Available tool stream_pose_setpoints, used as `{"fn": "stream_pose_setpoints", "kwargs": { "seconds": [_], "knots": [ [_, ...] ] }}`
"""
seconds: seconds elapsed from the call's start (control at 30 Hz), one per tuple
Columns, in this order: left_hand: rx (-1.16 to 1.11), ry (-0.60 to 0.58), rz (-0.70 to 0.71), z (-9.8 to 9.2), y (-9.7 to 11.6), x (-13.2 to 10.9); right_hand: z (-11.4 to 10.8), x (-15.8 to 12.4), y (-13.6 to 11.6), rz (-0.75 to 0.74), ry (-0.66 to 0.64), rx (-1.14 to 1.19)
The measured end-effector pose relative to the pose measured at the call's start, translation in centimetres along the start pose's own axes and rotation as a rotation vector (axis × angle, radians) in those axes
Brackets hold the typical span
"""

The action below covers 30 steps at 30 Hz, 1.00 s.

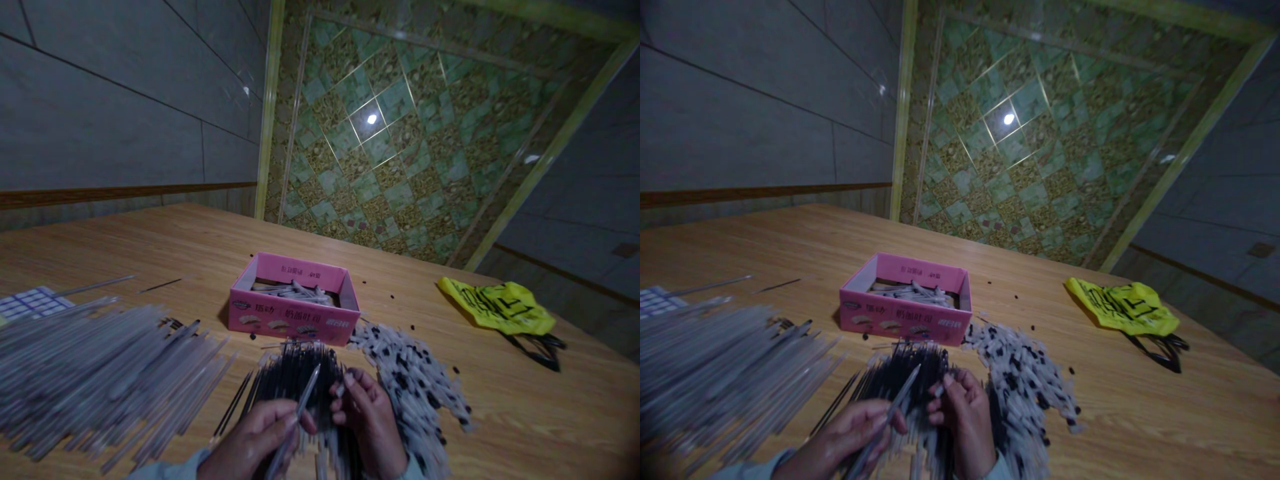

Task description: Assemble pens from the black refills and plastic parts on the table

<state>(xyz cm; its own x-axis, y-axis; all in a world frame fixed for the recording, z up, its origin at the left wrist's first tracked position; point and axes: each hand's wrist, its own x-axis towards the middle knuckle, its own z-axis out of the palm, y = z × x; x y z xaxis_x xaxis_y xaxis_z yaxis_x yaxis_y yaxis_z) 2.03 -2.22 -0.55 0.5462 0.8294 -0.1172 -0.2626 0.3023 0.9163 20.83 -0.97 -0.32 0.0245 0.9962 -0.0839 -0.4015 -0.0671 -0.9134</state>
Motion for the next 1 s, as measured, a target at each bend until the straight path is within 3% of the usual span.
{"fn": "stream_pose_setpoints", "kwargs": {
  "seconds": [0.2, 0.53, 0.83, 1.0],
  "knots": [
    [0.047, 0.022, -0.007, -0.3, -0.2, 0.0, -1.1, 0.2, 0.2, -0.073, -0.079, -0.210],
    [0.149, 0.073, -0.047, -1.3, -1.2, 0.4, -1.6, 0.4, 0.2, -0.150, 0.020, -0.200],
    [0.146, 0.114, -0.037, -1.0, -1.2, 0.5, -1.3, 0.2, -0.6, -0.234, -0.041, -0.356],
    [0.281, 0.142, -0.042, -0.8, -0.4, 0.1, -1.3, 0.1, -0.4, -0.265, -0.089, -0.426]
  ]
}}
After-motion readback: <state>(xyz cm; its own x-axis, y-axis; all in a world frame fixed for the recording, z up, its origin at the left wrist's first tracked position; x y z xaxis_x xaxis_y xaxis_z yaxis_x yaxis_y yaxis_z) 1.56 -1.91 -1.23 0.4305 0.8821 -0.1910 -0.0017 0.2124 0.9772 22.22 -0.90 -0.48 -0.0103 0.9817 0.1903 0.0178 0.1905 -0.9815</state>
